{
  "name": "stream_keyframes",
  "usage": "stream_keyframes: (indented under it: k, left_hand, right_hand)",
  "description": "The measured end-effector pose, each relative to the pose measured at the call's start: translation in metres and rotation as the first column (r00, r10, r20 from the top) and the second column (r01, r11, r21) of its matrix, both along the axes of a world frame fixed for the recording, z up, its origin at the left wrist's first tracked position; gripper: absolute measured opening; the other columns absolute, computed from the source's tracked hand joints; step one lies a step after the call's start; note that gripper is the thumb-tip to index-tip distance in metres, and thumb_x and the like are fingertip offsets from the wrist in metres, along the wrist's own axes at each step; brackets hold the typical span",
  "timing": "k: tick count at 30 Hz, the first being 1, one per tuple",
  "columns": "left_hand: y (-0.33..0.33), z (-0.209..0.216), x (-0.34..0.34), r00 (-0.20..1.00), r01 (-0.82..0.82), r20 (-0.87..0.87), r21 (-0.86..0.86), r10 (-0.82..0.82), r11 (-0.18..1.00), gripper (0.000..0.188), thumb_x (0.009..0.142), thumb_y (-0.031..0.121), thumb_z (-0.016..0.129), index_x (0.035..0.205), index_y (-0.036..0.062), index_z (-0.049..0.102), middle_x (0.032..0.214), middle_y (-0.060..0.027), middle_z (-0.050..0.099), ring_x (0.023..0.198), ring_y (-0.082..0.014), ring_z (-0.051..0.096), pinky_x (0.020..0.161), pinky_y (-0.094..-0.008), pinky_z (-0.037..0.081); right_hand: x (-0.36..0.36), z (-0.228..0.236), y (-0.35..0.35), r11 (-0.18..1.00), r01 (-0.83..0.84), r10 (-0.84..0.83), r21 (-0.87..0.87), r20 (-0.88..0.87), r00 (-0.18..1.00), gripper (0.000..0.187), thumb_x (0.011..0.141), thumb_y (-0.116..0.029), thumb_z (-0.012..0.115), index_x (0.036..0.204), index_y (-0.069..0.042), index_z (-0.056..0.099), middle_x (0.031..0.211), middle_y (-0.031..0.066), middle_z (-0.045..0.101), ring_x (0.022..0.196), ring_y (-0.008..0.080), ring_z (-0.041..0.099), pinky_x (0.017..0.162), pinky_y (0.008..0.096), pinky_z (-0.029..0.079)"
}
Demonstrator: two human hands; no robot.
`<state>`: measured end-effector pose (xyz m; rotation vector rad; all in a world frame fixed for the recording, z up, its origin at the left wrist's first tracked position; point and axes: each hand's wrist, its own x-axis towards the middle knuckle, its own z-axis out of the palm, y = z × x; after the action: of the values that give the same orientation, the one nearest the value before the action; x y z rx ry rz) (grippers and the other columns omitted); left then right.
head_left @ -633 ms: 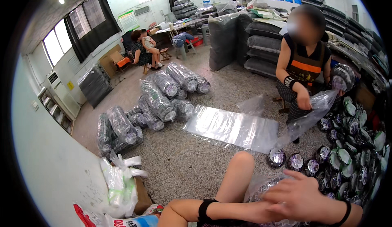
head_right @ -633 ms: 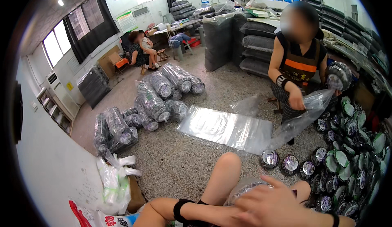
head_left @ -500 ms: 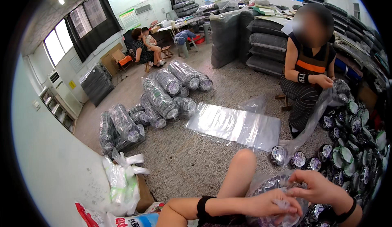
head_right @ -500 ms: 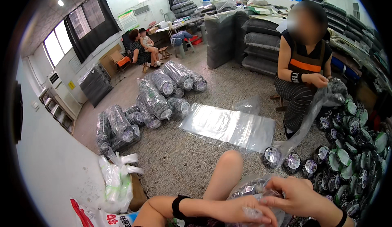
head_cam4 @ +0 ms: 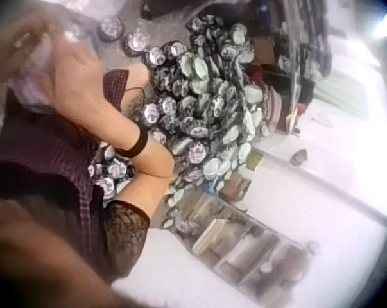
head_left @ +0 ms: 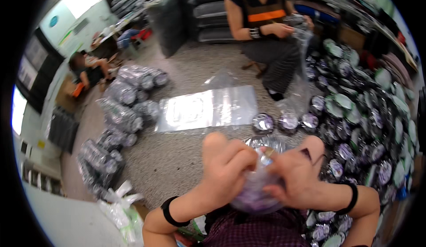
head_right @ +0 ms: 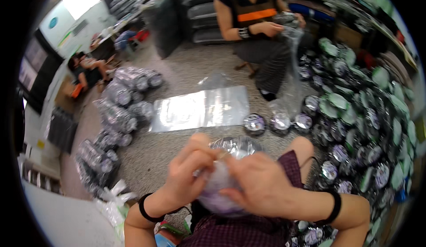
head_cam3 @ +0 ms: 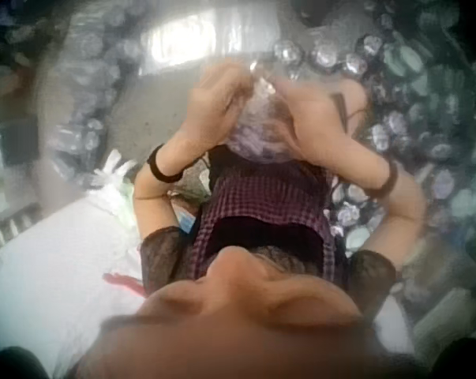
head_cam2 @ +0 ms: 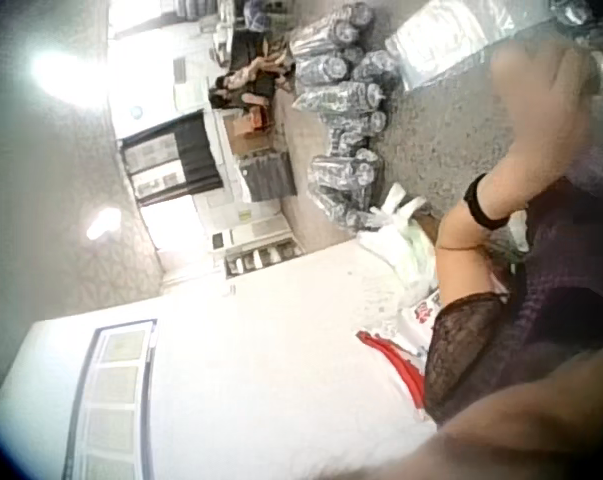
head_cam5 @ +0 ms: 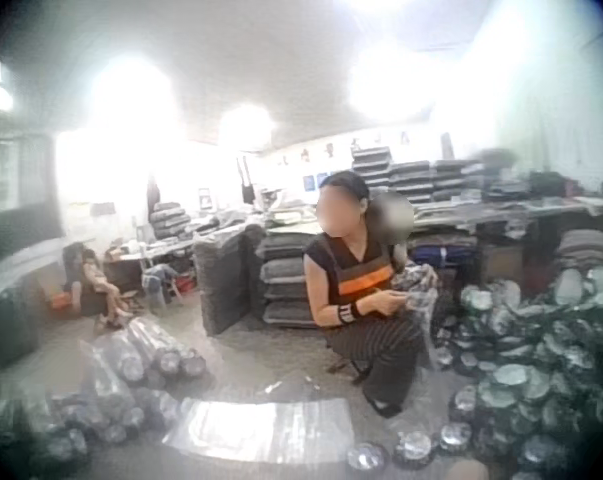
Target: The person picks up several circular packaged items from a pile and places them into long plastic sleeves by hand, stacking them inside the sleeves.
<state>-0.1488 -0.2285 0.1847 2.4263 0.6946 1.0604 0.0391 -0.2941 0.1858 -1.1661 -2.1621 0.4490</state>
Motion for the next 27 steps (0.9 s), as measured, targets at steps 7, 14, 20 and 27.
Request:
stream_keyframes:
  k: [7, 14, 20, 27]
  left_hand:
    - [-0.001, -0.004, 0.019, 0.947, -0.132, 0.322, 0.325, 0.022, 0.936, 0.015, 0.056, 0.008, 0.066, 0.065, 0.0099, 0.054, 0.074, -0.0011, 0.052, 0.066, -0.0180, 0.050, 0.059, -0.0306, 0.034]
    - [-0.023, -0.010, -0.052, 0.912, 0.172, -0.386, 0.049, -0.140, 0.984, 0.022, 0.073, 0.018, 0.067, 0.059, 0.0104, 0.052, 0.072, -0.0038, 0.054, 0.077, -0.0205, 0.052, 0.066, -0.0347, 0.037]
    - [-0.014, 0.007, -0.017, 0.918, 0.373, 0.394, -0.894, 0.042, 0.249, 0.017, 0.082, 0.015, 0.064, 0.071, 0.0026, 0.060, 0.083, -0.0110, 0.059, 0.092, -0.0207, 0.053, 0.087, -0.0360, 0.040]
    - [-0.015, 0.020, -0.013, 0.959, 0.131, -0.104, -0.660, -0.263, 0.740, 0.029, 0.085, 0.010, 0.062, 0.112, 0.0039, 0.052, 0.093, -0.0015, 0.056, 0.080, -0.0080, 0.054, 0.065, -0.0241, 0.042]
  right_hand:
    - [0.020, 0.020, 0.016, 0.996, -0.020, 0.023, 0.088, -0.031, 0.999, 0.017, 0.081, -0.022, 0.065, 0.089, -0.008, 0.058, 0.065, 0.0033, 0.053, 0.059, 0.0223, 0.053, 0.056, 0.0314, 0.040]
    - [0.041, -0.045, 0.006, 0.987, -0.115, 0.112, 0.117, 0.032, 0.993, 0.022, 0.085, -0.029, 0.062, 0.071, -0.013, 0.055, 0.059, -0.0019, 0.046, 0.058, 0.0161, 0.048, 0.057, 0.0311, 0.035]
    - [0.044, -0.040, 0.025, 0.989, -0.036, 0.058, 0.144, -0.146, 0.988, 0.020, 0.084, -0.026, 0.062, 0.073, -0.011, 0.058, 0.071, 0.0016, 0.050, 0.071, 0.0191, 0.050, 0.067, 0.0328, 0.037]
    - [-0.004, 0.004, 0.035, 0.969, -0.226, 0.246, 0.096, -0.383, 0.891, 0.017, 0.081, -0.022, 0.063, 0.086, -0.007, 0.057, 0.098, 0.0115, 0.056, 0.097, 0.0274, 0.053, 0.083, 0.0368, 0.042]
